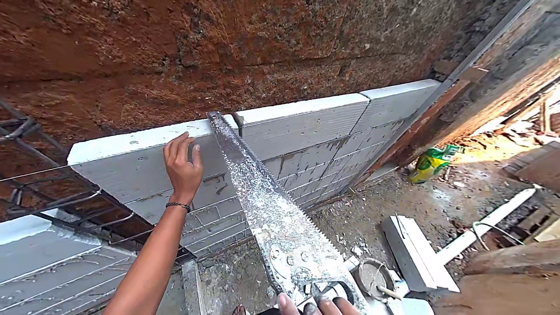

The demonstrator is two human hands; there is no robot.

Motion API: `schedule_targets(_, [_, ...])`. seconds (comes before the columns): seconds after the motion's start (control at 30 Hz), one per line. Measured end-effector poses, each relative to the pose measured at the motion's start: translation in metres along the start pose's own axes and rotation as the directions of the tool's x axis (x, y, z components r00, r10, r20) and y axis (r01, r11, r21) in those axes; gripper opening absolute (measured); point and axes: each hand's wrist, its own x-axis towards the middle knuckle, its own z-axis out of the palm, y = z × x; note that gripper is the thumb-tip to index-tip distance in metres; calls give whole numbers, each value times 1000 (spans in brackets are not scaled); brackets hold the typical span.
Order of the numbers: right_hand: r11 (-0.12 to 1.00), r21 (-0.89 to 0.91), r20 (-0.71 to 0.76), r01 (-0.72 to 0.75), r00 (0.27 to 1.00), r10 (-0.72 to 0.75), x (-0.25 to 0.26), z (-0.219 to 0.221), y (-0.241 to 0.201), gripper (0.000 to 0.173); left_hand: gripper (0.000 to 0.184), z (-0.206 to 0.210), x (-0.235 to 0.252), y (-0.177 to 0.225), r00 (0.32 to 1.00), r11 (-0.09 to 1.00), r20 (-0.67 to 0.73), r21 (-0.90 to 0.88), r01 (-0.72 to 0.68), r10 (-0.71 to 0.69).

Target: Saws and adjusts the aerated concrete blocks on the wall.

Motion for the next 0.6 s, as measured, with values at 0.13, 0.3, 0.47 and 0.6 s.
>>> schedule_targets(0.13, [997,-51,37,-50,998,52,16,12,-28,39,39,-6,6,2,994,998,94,8,-58,57])
schedule_targets(0.3, [991,-86,39,-105,993,109,29,7,-43,39,43,-12,20,-4,943,988,315,80,-135,103])
schedule_targets(0.47, [980,-160,24,-120,992,125,42,9,-45,41,35,-15,31,-1,913,970,349,43,-240,211])
schedule_targets(0.6, [975,-177,22,-136,990,142,43,5,-42,40,28,-7,30,-9,928,957,251,14,-289,277])
